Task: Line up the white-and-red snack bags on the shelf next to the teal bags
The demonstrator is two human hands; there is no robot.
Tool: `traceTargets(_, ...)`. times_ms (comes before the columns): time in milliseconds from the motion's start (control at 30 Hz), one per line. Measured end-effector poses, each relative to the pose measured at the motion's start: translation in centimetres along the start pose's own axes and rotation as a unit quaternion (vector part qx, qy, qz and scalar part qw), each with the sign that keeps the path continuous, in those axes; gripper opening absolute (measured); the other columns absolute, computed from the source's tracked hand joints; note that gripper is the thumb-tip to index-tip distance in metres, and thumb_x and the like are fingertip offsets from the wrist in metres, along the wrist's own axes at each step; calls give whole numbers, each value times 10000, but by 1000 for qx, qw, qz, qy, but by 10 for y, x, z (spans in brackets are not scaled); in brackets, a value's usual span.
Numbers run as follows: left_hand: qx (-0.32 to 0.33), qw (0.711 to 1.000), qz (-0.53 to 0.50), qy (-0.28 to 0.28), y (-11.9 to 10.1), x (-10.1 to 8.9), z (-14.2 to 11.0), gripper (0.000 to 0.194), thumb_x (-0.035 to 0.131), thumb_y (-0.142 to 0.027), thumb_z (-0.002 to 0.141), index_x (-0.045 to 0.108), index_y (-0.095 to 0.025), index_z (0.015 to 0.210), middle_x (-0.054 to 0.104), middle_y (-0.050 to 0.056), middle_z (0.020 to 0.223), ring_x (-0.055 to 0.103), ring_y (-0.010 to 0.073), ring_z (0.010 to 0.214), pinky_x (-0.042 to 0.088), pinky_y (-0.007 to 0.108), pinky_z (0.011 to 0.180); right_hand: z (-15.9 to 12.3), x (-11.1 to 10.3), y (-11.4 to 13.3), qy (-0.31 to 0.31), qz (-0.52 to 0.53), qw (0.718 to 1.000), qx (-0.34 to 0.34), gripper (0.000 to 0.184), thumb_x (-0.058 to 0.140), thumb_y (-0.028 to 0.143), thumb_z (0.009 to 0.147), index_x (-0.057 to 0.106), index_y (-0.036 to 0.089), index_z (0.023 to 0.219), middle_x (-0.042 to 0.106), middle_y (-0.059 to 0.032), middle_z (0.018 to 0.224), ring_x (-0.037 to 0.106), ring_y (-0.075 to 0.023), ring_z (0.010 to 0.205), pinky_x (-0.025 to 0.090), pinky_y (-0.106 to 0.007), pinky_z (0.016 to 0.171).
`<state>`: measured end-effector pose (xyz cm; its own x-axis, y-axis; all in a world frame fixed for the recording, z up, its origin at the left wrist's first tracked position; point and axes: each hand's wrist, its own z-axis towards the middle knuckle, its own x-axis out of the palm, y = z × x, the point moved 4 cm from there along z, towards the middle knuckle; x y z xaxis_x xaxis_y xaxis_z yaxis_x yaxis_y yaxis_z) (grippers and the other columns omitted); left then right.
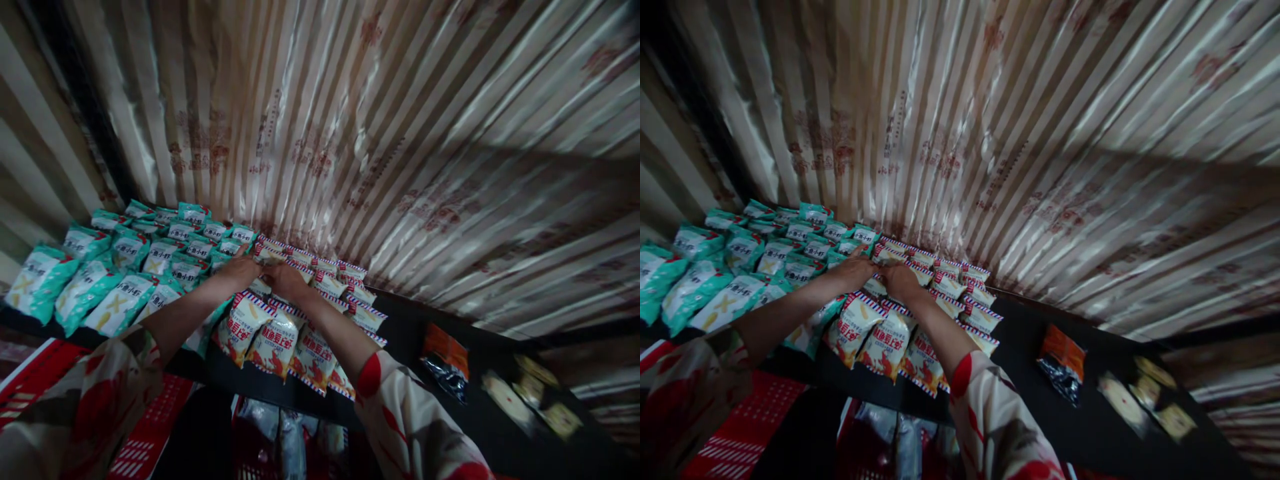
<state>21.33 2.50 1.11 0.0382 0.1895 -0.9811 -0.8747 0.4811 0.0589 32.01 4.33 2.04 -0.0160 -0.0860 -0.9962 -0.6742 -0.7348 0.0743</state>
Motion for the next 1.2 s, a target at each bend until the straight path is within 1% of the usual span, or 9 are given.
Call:
traceTargets(167,-14,1000,12,13,-2,2,3,270,457,-16,766,683,-147,699,688,74,658,617,189,731,275,415,987,3,7,0,-12,-22,999,28,271,439,260,873,661,218,1023,705,-60,898,610,-179,881,435,-249,744)
traceTargets(300,-27,999,-2,25,1,1,6,268,465,-8,757,674,-144,659,679,80,637,619,189,703,285,426,983,6,6,0,-21,-39,998,36,270,441,239,861,679,179,973,708,-109,851,611,-226,855,436,-294,726)
traceTargets(467,-37,999,-4,33,5,3,11,264,463,-13,758,679,-130,662,687,114,675,623,218,781,286,454,989,9,5,2,-17,-46,998,34,262,457,233,855,680,168,976,710,-119,847,617,-220,832,430,-291,732)
traceTargets(667,-39,998,-20,49,10,10,13,218,495,-18,721,687,-116,755,698,149,838,601,262,934,225,518,1028,13,8,2,-1,-35,999,17,249,455,211,855,700,172,875,720,-81,858,627,-173,820,395,-262,833)
traceTargets(800,-45,997,-31,50,13,11,13,217,499,-5,703,682,-107,761,694,154,822,610,262,921,212,506,1040,16,11,2,3,-29,999,20,223,482,207,840,702,176,863,721,-74,867,625,-166,825,382,-255,855)
traceTargets(933,-43,997,-37,47,15,12,13,212,502,-11,697,678,-109,763,692,144,808,623,248,882,211,491,1046,19,15,0,-4,-22,999,33,202,498,208,829,697,183,853,715,-73,878,619,-162,834,374,-252,866)
traceTargets(1067,-43,998,-38,35,17,10,12,198,502,-35,712,670,-116,780,684,124,809,615,233,878,204,484,1055,21,16,-5,-20,-18,998,60,189,499,199,820,683,170,850,706,-86,835,616,-172,820,404,-252,793)
traceTargets(1133,-43,998,-39,17,17,5,10,206,487,-42,737,662,-129,804,675,109,843,602,216,903,213,463,1059,20,16,-6,-28,-17,997,63,183,496,195,818,676,164,839,701,-91,824,614,-179,821,411,-252,763)
traceTargets(1200,-50,997,-48,-21,17,-4,7,200,474,-60,769,652,-144,805,663,89,860,585,200,928,242,443,1054,20,15,-4,-39,-14,997,61,189,483,200,830,666,157,835,695,-100,822,610,-184,825,411,-258,762)
